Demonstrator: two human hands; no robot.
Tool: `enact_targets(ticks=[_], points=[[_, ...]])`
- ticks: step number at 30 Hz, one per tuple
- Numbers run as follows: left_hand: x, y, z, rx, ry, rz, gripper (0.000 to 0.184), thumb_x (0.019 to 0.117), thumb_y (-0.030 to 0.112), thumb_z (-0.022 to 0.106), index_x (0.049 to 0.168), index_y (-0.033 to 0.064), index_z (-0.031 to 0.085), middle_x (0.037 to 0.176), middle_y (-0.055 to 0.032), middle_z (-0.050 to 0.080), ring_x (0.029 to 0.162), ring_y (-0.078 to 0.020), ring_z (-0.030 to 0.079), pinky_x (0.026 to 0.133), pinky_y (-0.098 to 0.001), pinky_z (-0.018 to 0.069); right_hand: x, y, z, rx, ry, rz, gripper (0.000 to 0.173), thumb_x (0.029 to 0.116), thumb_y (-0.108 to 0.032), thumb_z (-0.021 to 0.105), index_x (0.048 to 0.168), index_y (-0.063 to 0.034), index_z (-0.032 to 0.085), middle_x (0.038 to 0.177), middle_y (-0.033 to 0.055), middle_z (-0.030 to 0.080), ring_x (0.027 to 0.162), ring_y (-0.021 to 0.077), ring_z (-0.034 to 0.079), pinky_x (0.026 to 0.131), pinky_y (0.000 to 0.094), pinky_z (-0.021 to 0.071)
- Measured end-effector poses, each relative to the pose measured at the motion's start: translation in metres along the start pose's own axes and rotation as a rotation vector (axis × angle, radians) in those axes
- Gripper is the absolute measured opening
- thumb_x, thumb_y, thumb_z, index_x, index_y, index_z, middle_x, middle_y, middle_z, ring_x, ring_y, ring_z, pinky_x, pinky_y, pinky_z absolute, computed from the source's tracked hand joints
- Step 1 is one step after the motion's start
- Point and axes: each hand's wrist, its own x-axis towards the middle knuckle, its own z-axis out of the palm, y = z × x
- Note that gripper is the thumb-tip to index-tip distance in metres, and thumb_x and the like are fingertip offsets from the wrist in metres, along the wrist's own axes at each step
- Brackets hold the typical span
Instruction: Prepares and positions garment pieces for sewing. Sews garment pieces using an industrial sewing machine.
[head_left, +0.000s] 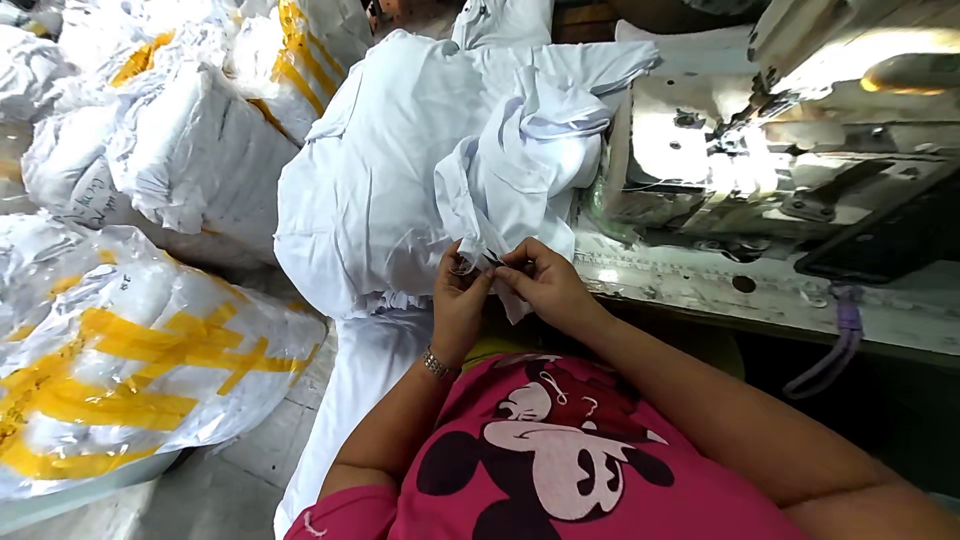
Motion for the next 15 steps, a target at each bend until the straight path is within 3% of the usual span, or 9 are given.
enact_targets(ticks=[5, 15], points=[[0.006, 0.007, -0.007, 0.056, 0.088, 0.022, 0.049, 0.0955, 0.002, 0.066, 0.142, 0.0102, 0.053, 0.11, -0.0032, 0.064, 0.092, -0.0103, 0.064, 0.083, -0.0308, 0.0572, 0.001, 0.002, 0.002, 0.004, -0.009, 0.03, 0.009, 0.1005, -0.011, 0.063, 0.102, -0.003, 0.062, 0.081, 0.0042, 0.063, 0.063, 0.0085, 0.058, 0.06, 0.0248, 0.0523], [0.009, 0.011, -0.003, -0.101, 0.077, -0.053, 0.059, 0.0949, -0.001, 0.063, 0.147, 0.0167, 0.044, 0.104, -0.0008, 0.063, 0.085, -0.009, 0.064, 0.08, -0.0293, 0.0573, 0.004, -0.001, 0.007, 0.035, 0.033, -0.026, 0.016, 0.0967, -0.012, 0.07, 0.107, -0.0045, 0.06, 0.088, 0.0048, 0.065, 0.065, 0.0082, 0.06, 0.06, 0.0239, 0.0541]])
